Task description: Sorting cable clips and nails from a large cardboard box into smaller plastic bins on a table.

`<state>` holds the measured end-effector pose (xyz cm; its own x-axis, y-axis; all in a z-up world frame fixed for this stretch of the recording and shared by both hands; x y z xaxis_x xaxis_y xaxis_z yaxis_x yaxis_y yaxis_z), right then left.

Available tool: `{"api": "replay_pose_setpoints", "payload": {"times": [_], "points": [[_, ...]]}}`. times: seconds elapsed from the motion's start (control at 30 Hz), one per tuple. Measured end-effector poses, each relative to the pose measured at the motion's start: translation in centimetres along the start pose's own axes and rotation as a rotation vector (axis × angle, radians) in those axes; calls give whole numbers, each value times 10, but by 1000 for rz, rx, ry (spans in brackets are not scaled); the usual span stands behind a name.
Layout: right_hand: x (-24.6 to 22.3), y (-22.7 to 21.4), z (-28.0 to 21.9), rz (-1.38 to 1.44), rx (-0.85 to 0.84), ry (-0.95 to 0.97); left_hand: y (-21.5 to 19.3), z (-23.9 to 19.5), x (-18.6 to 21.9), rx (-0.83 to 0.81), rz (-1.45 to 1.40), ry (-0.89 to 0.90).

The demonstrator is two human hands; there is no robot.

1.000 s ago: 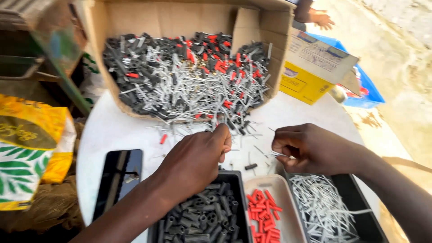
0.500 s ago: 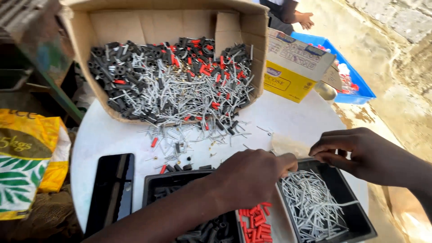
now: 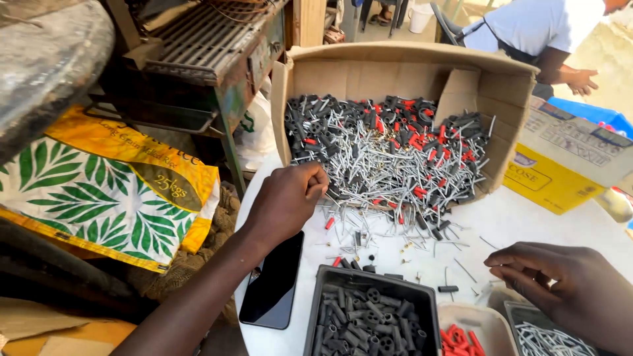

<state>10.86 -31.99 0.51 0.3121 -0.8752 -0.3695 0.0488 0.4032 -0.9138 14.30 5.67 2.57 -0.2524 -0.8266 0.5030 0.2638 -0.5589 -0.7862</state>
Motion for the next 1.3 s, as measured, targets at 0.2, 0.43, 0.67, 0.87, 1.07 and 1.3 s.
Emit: {"api": "replay_pose_setpoints", "payload": {"times": [0.2, 0.43, 0.67, 0.87, 1.07, 1.3], "points": [[-30, 17, 17, -65, -31, -93, 20, 4, -8, -64, 5, -48], [-93, -6, 80, 81, 115, -157, 41, 21, 30, -20, -77, 129], [-108, 6, 174, 164, 219, -272, 45, 18, 47, -57, -79, 155], [-96, 25, 195, -96, 188, -250, 32, 20, 39, -34, -80, 143], [-87, 39, 205, -188, 187, -310, 36, 22, 44, 7, -142, 188], [-93, 29, 190, -21, 120, -327, 37, 19, 47, -16, -111, 209]]}}
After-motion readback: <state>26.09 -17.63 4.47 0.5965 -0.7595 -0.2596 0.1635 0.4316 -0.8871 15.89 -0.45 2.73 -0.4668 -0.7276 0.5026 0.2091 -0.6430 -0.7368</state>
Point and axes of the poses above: each hand's wrist, its own z-axis towards the middle knuckle, its own y-axis out of the palm, x = y × z, the point moved 10 cm from there along z, towards the middle knuckle, and after that the axes turned 9 degrees about z, right-handed, at the moved point
